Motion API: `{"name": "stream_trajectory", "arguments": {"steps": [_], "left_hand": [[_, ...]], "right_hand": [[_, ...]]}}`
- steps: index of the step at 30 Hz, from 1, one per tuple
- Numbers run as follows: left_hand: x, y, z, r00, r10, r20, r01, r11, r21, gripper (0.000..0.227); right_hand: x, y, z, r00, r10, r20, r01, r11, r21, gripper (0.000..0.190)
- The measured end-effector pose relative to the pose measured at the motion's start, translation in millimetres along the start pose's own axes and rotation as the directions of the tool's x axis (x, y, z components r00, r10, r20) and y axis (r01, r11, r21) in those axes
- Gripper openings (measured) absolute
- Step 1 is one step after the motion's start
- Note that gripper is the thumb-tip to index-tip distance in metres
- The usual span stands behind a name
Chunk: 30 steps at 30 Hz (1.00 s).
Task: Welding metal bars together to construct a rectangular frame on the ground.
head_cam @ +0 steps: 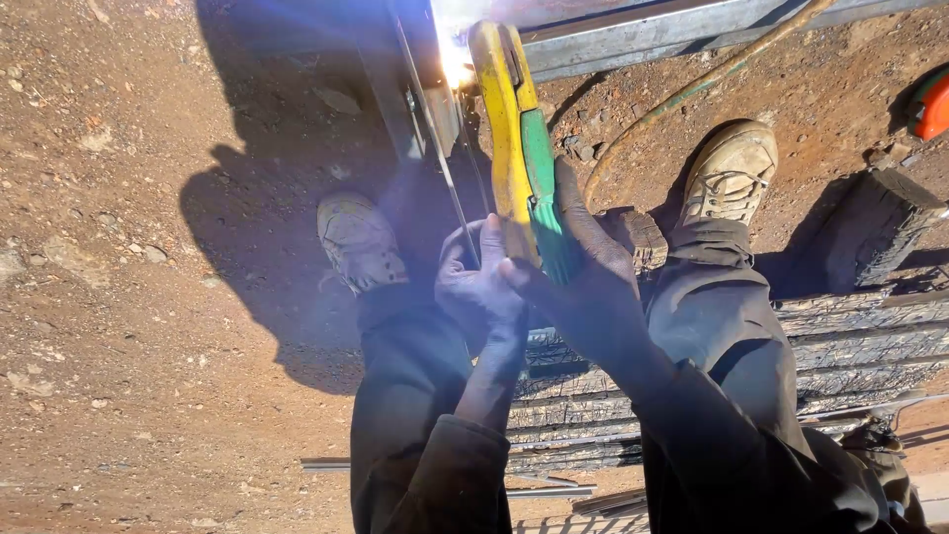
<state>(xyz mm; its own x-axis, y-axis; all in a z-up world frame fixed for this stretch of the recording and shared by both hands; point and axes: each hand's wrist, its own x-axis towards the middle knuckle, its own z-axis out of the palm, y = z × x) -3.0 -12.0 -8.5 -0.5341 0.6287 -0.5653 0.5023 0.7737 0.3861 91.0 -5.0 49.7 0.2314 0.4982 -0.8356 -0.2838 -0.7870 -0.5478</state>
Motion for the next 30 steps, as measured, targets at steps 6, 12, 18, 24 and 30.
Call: {"name": "stream_trajectory", "arguments": {"steps": [6, 12, 18, 24, 30], "left_hand": [[-3.0, 23.5, -15.8, 0.969, -0.171, 0.179, 0.191, 0.976, -0.102, 0.02], [-3.5, 22.9, -15.5, 0.976, -0.143, 0.165, 0.161, 0.981, -0.106, 0.019], [-2.1, 22.6, -15.0, 0.957, -0.223, 0.184, 0.245, 0.964, -0.105, 0.016], [-6.3, -14.3, -7.8, 0.977, -0.009, 0.211, 0.122, 0.841, -0.527, 0.022], [-11.9, 19.9, -24.8, 0.964, -0.111, 0.24, 0.183, 0.936, -0.302, 0.012]], "right_hand": [[0.8, -6.0, 1.1, 0.997, -0.074, 0.034, 0.074, 0.997, 0.015, 0.09], [3.2, -8.7, 4.7, 0.998, -0.063, 0.022, 0.062, 0.998, 0.003, 0.09], [4.3, -9.3, 5.1, 0.999, -0.046, 0.027, 0.046, 0.999, -0.025, 0.093], [6.6, -14.6, 5.9, 0.999, 0.034, -0.002, -0.034, 0.993, -0.109, 0.095], [-4.1, -27.7, -10.2, 1.0, -0.012, -0.004, 0.013, 0.988, 0.156, 0.066]]}}
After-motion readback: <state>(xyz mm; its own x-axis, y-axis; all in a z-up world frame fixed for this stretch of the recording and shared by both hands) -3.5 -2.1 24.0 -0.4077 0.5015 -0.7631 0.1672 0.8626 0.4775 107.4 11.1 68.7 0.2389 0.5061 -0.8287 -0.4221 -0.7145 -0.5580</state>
